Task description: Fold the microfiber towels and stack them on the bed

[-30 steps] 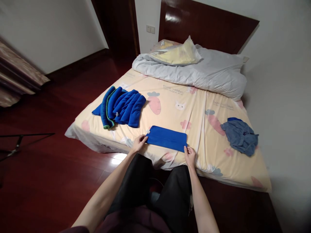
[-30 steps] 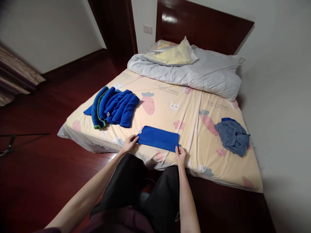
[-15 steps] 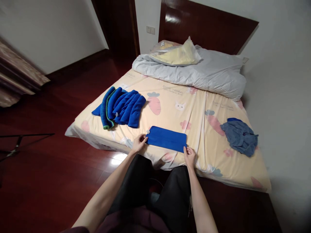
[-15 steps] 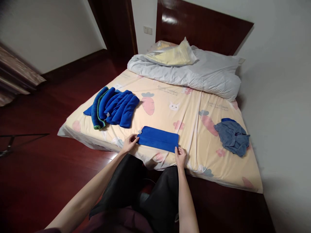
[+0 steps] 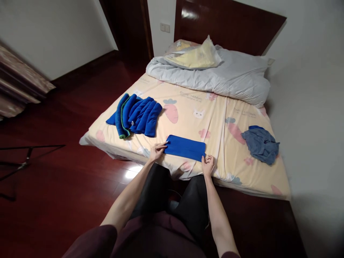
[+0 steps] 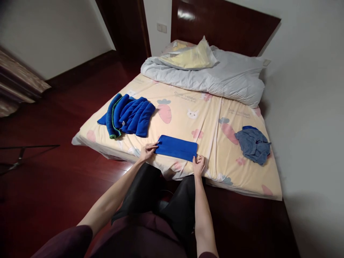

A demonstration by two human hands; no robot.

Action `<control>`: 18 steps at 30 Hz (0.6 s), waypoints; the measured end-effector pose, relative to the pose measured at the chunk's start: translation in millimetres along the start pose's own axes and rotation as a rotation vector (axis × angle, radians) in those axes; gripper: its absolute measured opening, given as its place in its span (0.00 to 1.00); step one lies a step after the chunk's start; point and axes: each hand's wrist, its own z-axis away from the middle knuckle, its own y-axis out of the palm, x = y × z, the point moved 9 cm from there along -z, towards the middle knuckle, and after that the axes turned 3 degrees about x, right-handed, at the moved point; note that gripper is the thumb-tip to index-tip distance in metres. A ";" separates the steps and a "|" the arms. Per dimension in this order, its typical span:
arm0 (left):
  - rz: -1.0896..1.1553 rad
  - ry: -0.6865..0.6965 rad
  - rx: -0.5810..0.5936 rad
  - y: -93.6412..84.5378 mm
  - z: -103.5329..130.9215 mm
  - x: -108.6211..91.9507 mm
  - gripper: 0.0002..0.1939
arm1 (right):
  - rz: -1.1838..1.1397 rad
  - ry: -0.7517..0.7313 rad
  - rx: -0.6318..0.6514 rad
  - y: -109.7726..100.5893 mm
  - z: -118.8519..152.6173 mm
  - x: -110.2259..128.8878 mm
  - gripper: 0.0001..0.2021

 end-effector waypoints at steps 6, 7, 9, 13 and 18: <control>-0.040 0.003 0.039 2.9 -0.6 -11.5 0.15 | 0.075 -0.272 0.133 6.9 4.3 26.0 0.19; -0.044 -0.010 0.037 2.5 -0.3 -12.7 0.14 | 0.087 -0.316 0.194 10.6 4.0 28.3 0.20; -0.053 -0.032 0.030 1.4 0.5 -13.5 0.13 | 0.109 -0.381 0.312 16.6 3.7 30.1 0.21; -0.046 -0.041 0.030 0.8 1.5 -10.6 0.13 | 0.150 -0.445 0.390 15.8 5.7 32.6 0.21; -0.061 -0.057 0.058 0.6 2.7 -10.7 0.14 | 0.205 -0.523 0.424 17.7 14.4 36.9 0.27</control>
